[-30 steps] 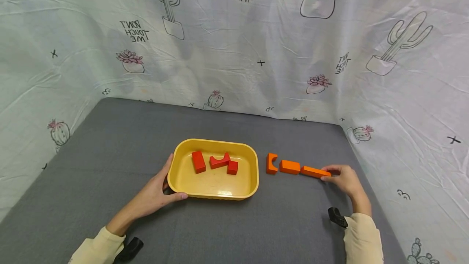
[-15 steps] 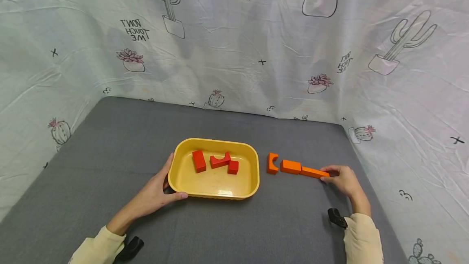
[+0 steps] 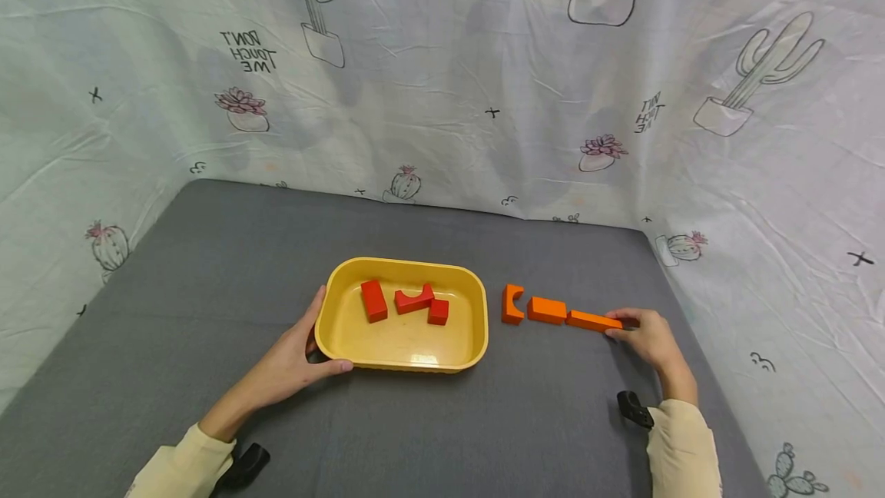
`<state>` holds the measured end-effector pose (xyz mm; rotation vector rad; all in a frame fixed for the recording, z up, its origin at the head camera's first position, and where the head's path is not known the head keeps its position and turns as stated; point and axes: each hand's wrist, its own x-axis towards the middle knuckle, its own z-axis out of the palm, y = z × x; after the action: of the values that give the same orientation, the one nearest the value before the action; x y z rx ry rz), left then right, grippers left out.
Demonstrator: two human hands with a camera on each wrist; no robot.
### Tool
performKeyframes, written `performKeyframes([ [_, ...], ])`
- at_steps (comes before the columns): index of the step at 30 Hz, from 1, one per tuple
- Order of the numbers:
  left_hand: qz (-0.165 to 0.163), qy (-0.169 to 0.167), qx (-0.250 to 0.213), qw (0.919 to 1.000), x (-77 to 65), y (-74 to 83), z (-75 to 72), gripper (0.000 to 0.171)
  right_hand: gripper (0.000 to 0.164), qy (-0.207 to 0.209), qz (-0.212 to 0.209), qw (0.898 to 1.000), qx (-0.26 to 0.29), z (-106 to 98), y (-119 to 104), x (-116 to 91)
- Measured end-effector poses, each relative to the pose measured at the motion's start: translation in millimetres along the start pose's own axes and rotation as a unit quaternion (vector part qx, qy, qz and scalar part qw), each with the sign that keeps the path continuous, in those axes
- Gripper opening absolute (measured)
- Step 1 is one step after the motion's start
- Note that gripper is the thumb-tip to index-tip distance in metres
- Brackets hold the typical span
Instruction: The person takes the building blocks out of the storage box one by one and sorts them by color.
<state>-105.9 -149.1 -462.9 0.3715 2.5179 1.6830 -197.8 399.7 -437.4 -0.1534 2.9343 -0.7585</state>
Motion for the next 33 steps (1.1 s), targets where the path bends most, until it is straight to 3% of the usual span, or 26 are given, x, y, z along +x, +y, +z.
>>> performKeyframes([
  [20,-0.003,0.002,0.004,1.0,-1.1,-0.2,1.3,0.124,0.041,0.0,-0.002,1.0,0.014,2.8,-2.1,-2.6],
  [33,0.005,0.001,0.014,0.9999,-1.0,0.9,-1.1,0.124,0.039,0.024,-0.034,0.999,-0.002,-4.9,-25.5,-2.3],
])
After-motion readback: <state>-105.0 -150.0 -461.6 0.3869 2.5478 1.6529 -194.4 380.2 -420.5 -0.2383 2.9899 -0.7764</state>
